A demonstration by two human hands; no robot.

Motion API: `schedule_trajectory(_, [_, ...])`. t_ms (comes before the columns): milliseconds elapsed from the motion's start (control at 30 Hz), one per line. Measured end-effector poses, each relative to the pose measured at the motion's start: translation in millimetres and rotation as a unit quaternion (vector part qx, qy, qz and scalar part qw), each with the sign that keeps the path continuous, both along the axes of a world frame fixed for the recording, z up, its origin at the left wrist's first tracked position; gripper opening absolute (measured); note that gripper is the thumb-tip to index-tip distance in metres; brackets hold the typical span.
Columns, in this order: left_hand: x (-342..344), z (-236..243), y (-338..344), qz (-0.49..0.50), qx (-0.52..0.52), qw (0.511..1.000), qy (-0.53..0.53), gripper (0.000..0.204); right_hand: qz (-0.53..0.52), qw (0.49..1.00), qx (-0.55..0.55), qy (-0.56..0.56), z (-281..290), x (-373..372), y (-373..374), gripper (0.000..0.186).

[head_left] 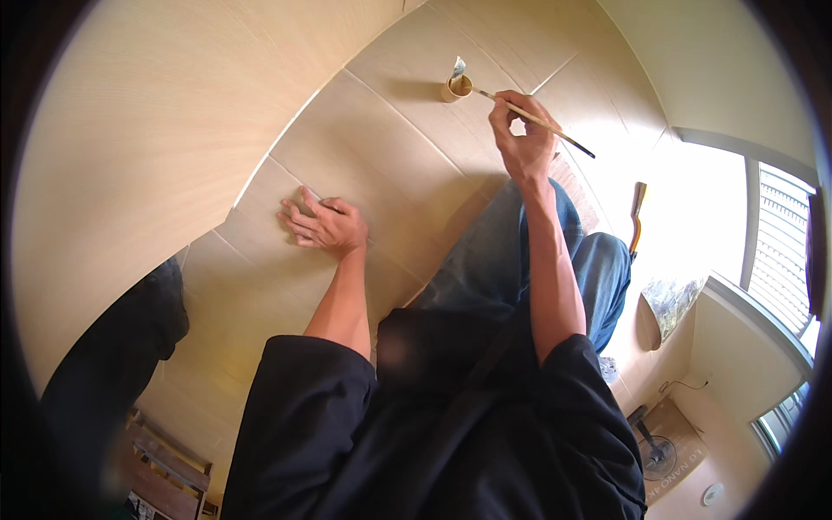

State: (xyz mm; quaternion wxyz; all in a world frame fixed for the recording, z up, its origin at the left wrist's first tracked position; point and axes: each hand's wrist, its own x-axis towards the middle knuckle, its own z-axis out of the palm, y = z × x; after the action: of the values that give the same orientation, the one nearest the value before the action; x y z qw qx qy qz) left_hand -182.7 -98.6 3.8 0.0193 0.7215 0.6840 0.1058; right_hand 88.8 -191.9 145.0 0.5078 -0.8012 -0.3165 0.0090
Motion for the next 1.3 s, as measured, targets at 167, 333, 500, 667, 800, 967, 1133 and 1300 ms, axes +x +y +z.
schedule_trajectory(167, [0, 2, 1, -0.011, 0.025, 1.0, 0.001, 0.059, 0.01, 0.998, -0.016, -0.06, -7, 1, 14, 0.009])
schedule_trajectory(333, [-2, 1, -1, -0.02, 0.03, 0.999, 0.005, 0.059, 0.03, 0.998, -0.058, -0.015, -14, 8, 16, 0.012])
schedule_trajectory(500, [-3, 1, 0, -0.027, 0.037, 0.999, 0.0, 0.06, 0.055, 0.992, -0.109, 0.024, -19, 18, 21, 0.011])
schedule_trajectory(667, [-3, 3, -1, -0.022, 0.022, 1.0, 0.002, 0.06, 0.069, 0.993, -0.097, 0.025, -20, 21, 22, 0.01])
schedule_trajectory(800, [-3, 2, -1, -0.024, 0.031, 0.999, 0.019, 0.06, 0.08, 0.989, -0.11, 0.052, -21, 22, 23, 0.01])
schedule_trajectory(967, [-5, 2, -1, -0.031, 0.03, 0.999, 0.022, 0.06, 0.09, 0.986, -0.118, 0.076, -23, 25, 23, 0.01])
schedule_trajectory(1133, [-5, 3, 0, -0.036, 0.027, 0.999, 0.017, 0.059, 0.101, 0.986, -0.12, 0.061, -25, 28, 23, 0.009])
schedule_trajectory(1300, [-6, 2, -1, -0.035, 0.025, 0.999, 0.031, 0.058, 0.105, 0.985, -0.122, 0.063, -24, 27, 24, 0.009])
